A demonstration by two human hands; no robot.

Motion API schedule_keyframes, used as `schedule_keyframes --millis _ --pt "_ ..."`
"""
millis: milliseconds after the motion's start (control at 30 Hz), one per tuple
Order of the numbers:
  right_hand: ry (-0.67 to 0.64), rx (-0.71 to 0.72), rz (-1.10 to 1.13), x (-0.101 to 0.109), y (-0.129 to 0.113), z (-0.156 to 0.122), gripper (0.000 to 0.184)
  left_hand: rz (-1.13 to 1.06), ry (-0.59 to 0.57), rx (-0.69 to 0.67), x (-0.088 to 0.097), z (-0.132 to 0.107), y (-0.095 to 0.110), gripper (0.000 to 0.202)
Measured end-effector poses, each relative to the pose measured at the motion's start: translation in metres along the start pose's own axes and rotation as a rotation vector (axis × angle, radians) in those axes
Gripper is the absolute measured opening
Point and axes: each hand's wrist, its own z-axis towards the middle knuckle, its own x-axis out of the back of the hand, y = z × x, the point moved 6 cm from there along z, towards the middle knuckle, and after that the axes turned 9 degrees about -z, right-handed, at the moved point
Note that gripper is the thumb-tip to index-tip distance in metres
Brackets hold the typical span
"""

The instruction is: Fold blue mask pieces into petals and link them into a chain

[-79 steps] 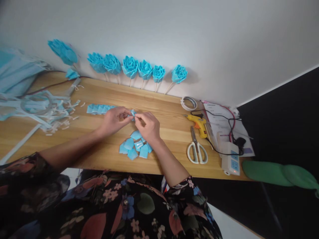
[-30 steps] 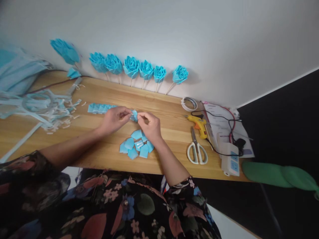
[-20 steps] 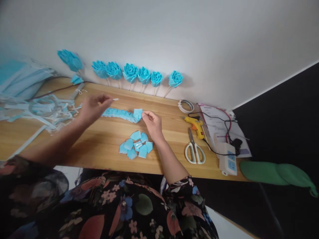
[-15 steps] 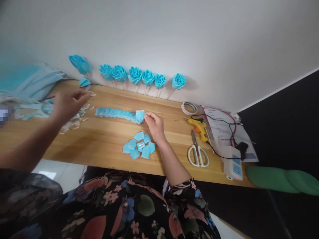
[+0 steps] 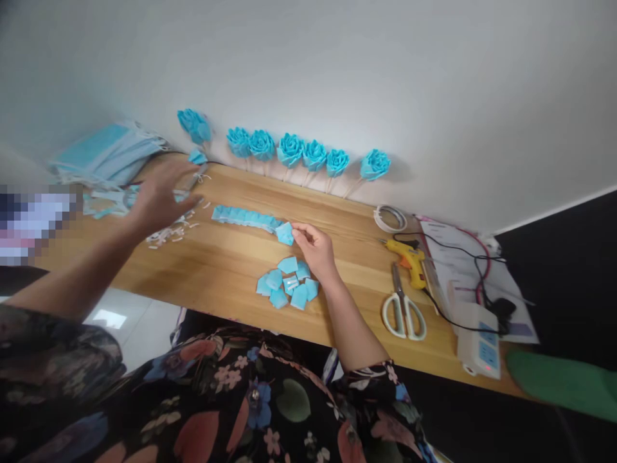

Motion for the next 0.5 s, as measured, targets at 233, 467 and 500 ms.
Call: schedule_keyframes --millis 233,467,500 --pt "-0.071 0.004 -0.043 -0.003 -0.005 -0.002 0.027 -0.548 -0.497 0.107 -0.098 0.009 0.086 0.047" --pt "-0.091 0.042 -0.072 -0.003 -0.007 -0.002 0.025 -0.745 -0.656 0.244 -0.136 0.016 0.093 0.027" --pt "-0.083 0.033 -0.058 -0.001 -0.006 -0.002 0.026 -0.781 -0.649 0.273 -0.138 0.016 0.092 0.023"
